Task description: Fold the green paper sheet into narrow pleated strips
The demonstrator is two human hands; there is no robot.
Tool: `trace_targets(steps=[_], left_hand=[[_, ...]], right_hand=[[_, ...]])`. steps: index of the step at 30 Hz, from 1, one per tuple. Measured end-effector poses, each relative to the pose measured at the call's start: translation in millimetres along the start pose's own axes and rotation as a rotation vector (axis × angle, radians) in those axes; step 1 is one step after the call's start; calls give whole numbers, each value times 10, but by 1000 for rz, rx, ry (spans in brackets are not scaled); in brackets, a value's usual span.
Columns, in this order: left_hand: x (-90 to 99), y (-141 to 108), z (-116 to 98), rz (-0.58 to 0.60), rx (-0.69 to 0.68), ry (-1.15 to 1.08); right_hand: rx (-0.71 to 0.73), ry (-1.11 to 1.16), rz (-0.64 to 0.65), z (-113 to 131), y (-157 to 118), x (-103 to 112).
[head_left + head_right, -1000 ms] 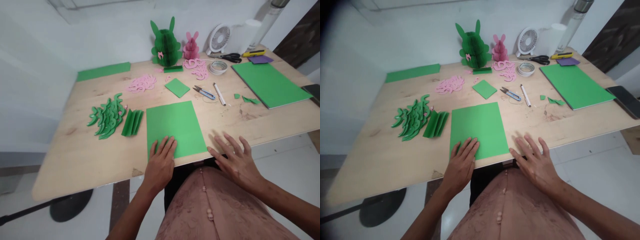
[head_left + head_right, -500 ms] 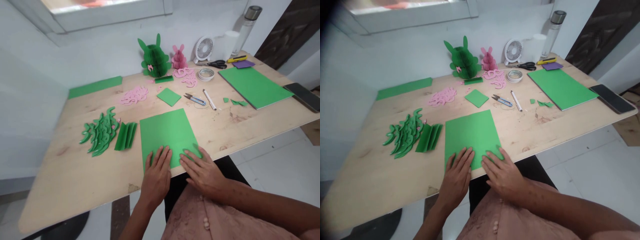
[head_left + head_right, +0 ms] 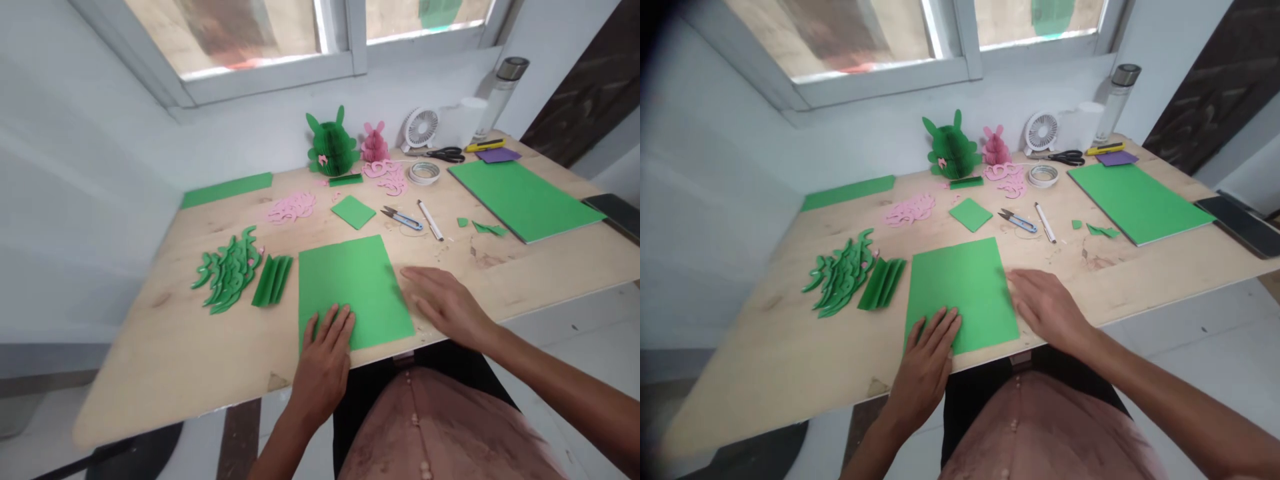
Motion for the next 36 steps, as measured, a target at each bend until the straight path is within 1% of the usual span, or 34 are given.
trace_targets(steps=[1,3,6,8,11,15,19,24,28,31,33,36], left_hand=[[9,2,-5,-2,-9,2],[31,3,-11,2,-24,1],[71,-11,-18,26,-31,-11],[98,-42,-32,33,-22,-16],[104,-115,-84,35,-10,-6],[41,-199,-171,60,-18,0],[32,-197,-167,87,10,-34],[97,-138,-118,131,14,-95],[89,-132,-110,152,22,-89],[49,-141,-152,136,19,-61],[19,-140,-201,103,13,-43],[-30,-129,-273,49,5,-27]], right_hand=[[-38,27,19,-72,177,-39],[-86,28,99,-188,521,-153],[-126,-103,294,-295,923,-356],[-128,-144,333,-326,1096,-435],[-128,-179,346,-361,1234,-492],[-152,-204,375,-445,1281,-499],[-185,-206,406,-541,1233,-451],[-197,-178,446,-632,1043,-356],[-289,-41,446,-710,863,-299],[-312,-10,389,-739,815,-289],[-281,-41,361,-728,834,-308],[-212,-107,355,-676,896,-355]])
Point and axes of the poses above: each hand's wrist, its own y-axis towards the middle knuckle, its own x-axis out of the back of the hand, z = x × y, the point moved 4 cm from there along y, towards the middle knuckle, and after that the axes turned 5 degrees about -y, right-handed, at the moved point
